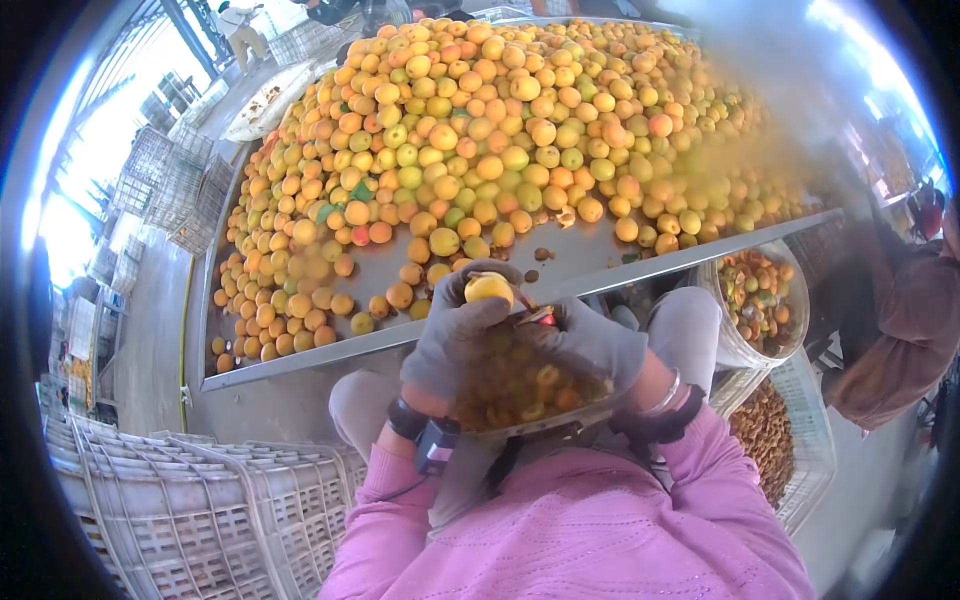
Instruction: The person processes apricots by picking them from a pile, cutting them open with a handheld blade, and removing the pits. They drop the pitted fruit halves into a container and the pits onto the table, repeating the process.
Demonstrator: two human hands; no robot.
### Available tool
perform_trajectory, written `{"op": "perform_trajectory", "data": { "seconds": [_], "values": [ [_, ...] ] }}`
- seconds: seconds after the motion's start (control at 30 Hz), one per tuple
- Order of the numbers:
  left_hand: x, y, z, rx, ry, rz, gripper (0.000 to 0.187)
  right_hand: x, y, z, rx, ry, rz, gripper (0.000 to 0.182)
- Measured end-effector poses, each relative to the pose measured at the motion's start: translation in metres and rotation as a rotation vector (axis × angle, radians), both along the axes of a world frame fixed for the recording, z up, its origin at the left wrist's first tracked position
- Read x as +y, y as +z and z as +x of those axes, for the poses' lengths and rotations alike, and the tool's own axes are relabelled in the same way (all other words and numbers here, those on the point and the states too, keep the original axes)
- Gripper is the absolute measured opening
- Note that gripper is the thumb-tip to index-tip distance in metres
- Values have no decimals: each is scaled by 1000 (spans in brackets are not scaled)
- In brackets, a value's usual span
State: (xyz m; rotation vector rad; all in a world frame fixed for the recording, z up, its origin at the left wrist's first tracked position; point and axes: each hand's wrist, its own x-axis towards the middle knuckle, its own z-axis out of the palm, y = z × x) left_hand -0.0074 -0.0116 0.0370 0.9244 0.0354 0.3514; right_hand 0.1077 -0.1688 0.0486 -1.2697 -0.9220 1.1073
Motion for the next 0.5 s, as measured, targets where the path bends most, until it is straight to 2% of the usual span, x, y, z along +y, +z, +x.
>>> {"op": "perform_trajectory", "data": {
  "seconds": [0.07, 0.1, 0.17, 0.2, 0.27, 0.33, 0.43, 0.47, 0.5],
  "values": [
    [8, 3, -3, 98, -48, 217, 28, -4, 12, 9, -75, 119, -208, 33],
    [7, -1, -4, 102, -49, 219, 28, -5, 8, 9, -72, 119, -205, 33],
    [5, -11, 0, 84, 38, 69, 30, -4, -6, 10, 4, -95, -137, 32],
    [1, -10, 4, 82, 37, 71, 30, 0, -12, 11, 2, -95, -135, 32],
    [-10, -11, 12, 253, 442, 700, 36, 11, -21, 12, 263, -360, 43, 32],
    [-18, -10, 12, 214, 469, 809, 36, 23, -20, 7, 249, -457, 35, 35],
    [-27, -7, 17, 103, 540, 1005, 36, 32, -15, 1, -305, -678, 193, 35],
    [-29, -7, 18, 43, 583, 1104, 36, 35, -18, 1, -307, -681, 187, 35],
    [-30, -10, 18, 44, 584, 1100, 36, 41, -21, 1, -137, -690, 185, 33]
  ]
}}
